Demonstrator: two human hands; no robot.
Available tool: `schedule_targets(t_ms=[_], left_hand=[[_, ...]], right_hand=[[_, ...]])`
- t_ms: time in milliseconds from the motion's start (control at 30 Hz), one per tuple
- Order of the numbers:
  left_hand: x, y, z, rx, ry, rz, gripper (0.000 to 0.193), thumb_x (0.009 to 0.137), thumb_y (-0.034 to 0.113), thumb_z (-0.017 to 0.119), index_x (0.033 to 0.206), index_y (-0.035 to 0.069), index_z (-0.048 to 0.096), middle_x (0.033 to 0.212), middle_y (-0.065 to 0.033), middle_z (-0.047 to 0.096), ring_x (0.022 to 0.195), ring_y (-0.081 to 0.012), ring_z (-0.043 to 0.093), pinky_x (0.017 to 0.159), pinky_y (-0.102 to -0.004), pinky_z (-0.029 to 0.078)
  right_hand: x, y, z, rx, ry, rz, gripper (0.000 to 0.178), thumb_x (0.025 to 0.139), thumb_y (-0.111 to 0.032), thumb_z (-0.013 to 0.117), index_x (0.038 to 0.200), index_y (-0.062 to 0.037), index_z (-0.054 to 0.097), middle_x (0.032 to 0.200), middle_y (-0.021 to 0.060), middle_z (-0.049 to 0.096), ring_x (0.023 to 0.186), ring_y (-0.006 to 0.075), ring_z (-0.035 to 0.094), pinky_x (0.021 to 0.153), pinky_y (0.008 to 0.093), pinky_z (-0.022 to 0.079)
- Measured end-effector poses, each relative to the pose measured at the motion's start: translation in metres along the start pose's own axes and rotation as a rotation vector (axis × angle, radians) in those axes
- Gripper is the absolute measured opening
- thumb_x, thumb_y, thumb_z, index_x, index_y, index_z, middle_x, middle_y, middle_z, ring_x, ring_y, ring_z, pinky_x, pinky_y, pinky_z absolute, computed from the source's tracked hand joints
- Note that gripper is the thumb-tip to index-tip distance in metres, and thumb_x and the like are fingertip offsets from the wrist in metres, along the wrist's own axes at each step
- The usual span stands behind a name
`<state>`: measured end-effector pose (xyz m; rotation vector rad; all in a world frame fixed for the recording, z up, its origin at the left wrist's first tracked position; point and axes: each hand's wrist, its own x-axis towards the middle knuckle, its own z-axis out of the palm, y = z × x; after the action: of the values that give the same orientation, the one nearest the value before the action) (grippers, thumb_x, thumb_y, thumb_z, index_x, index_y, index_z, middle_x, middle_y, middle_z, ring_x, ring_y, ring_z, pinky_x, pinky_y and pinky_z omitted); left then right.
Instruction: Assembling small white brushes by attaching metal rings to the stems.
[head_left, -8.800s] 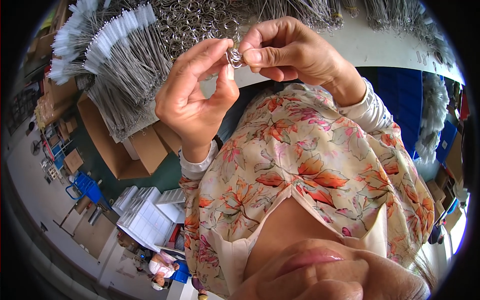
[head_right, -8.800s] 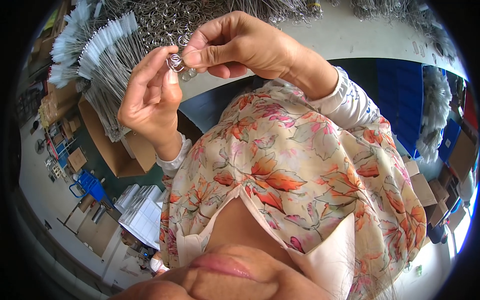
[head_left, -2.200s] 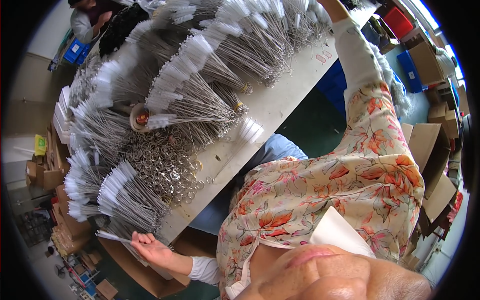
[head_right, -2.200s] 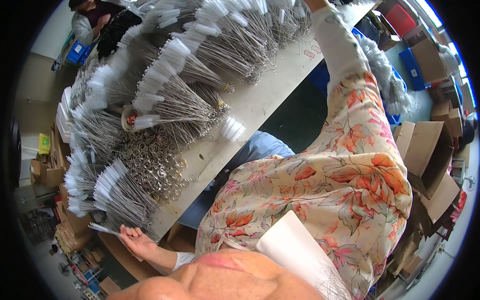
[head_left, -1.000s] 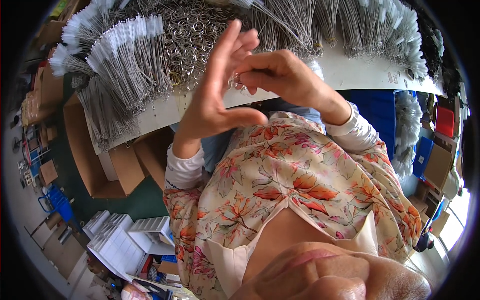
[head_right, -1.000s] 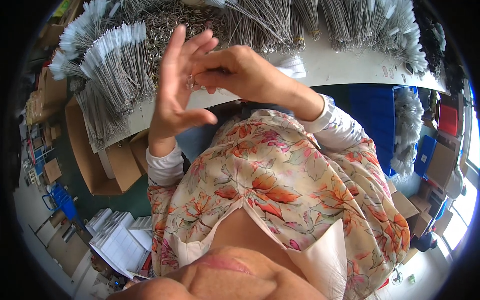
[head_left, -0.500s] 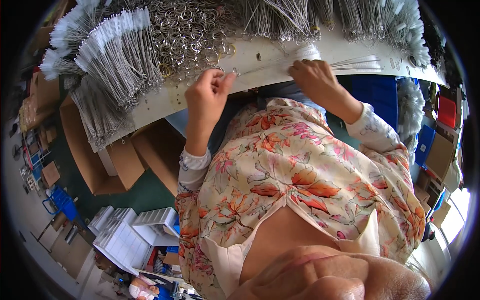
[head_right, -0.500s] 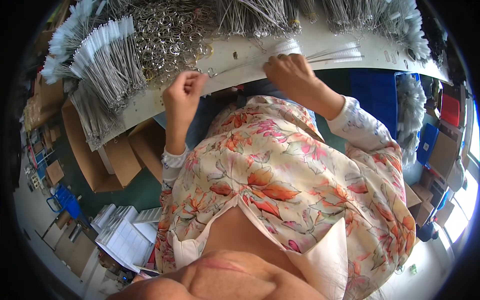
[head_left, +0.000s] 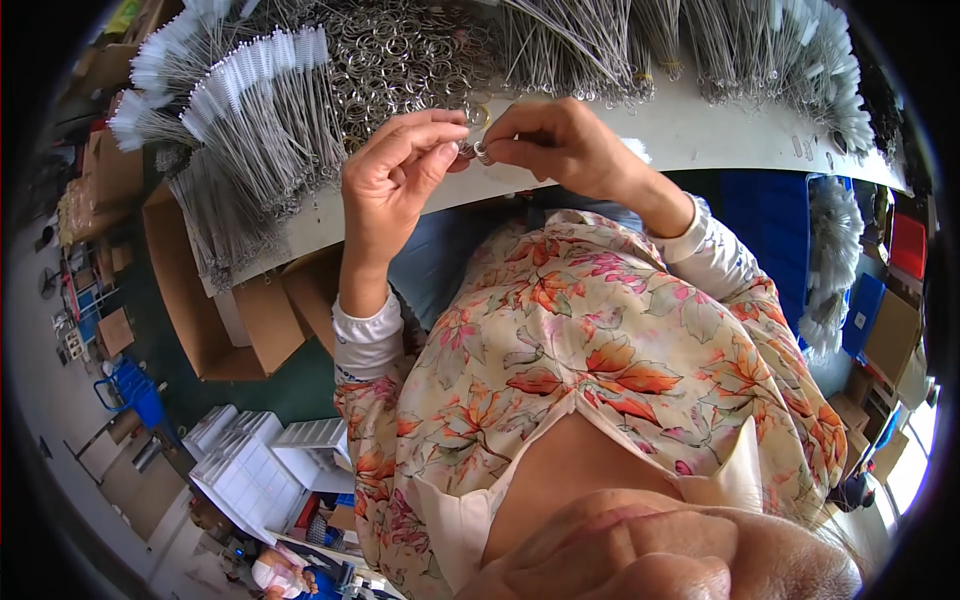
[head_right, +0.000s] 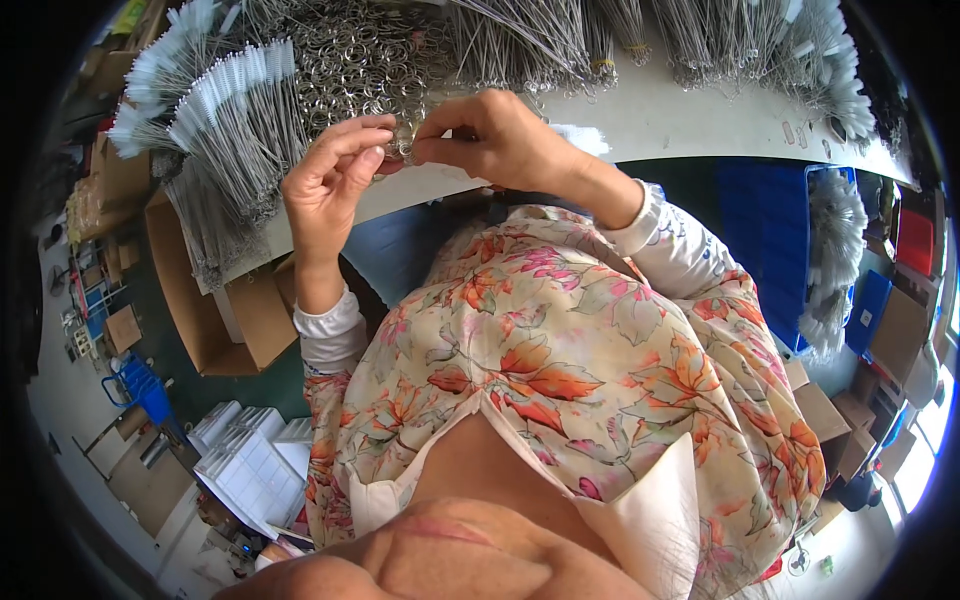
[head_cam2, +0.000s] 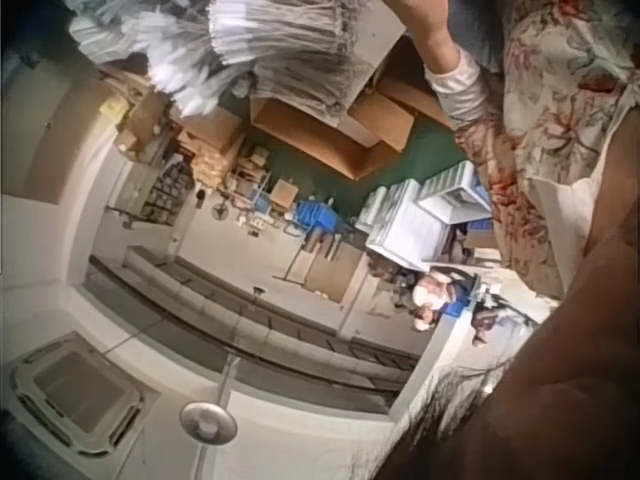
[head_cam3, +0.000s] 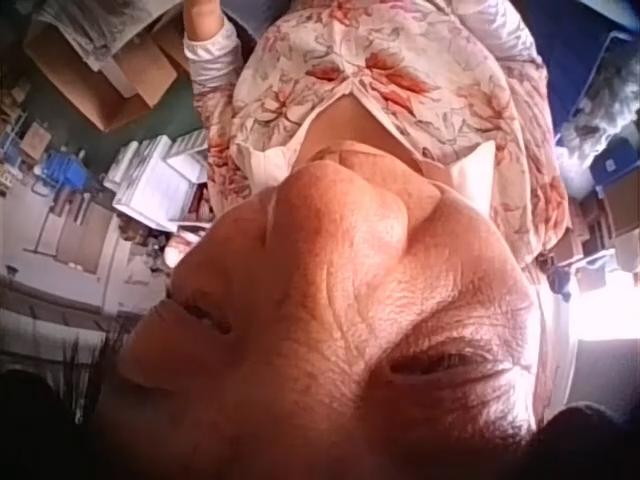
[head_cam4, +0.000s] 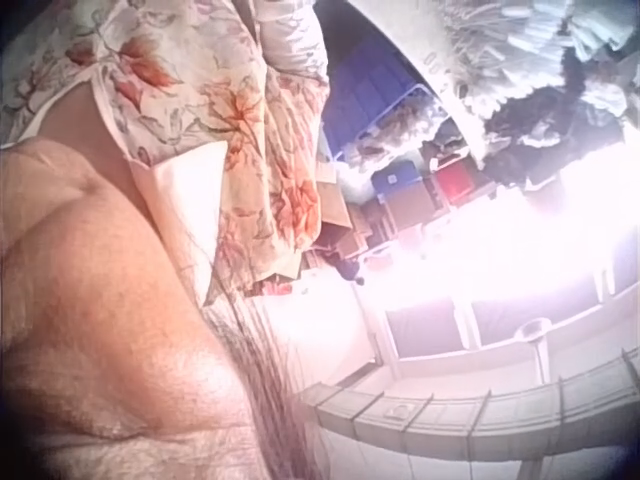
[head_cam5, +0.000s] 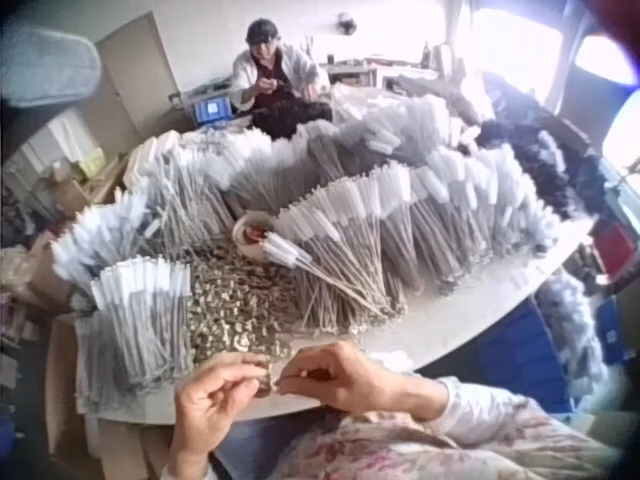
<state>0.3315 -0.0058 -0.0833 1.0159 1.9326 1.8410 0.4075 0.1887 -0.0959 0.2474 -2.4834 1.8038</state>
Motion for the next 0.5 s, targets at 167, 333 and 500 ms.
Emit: schedule_targets(t_ms=[167,333,500], left_hand=[[0.007,0.013,-0.002,-0.015,-0.061,0.079,0.019,0.082,-0.008,0.057,0.099,-0.002,0.065,0.104,-0.0132,0.059,0.088,-0.0144,0.062,0.076,-0.0266,0.057],[0.007,0.016,0.008,-0.096,0.097,0.122,0.024,0.078,-0.01,0.06,0.101,-0.008,0.061,0.102,-0.0152,0.062,0.086,-0.0184,0.065,0.074,-0.0262,0.056],[0.014,0.034,0.014,0.038,0.187,0.346,0.027,0.075,-0.011,0.062,0.102,-0.01,0.059,0.101,-0.0173,0.063,0.082,-0.0198,0.067,0.073,-0.0257,0.056]], right_hand=[[0.002,-0.008,-0.007,0.337,-0.111,0.174,0.02,0.087,-0.021,0.062,0.093,-0.0026,0.067,0.062,-0.0007,0.056,0.051,0.0048,0.047,0.046,0.0207,0.036],[0.003,-0.018,-0.012,0.477,-0.177,0.282,0.019,0.088,-0.022,0.061,0.093,-0.0048,0.067,0.061,-0.003,0.055,0.051,0.0028,0.045,0.045,0.019,0.033],[0.009,-0.063,-0.017,0.597,0.042,0.162,0.019,0.088,-0.022,0.062,0.09,-0.0038,0.066,0.064,-0.0044,0.053,0.052,0.0023,0.042,0.046,0.0178,0.032]])
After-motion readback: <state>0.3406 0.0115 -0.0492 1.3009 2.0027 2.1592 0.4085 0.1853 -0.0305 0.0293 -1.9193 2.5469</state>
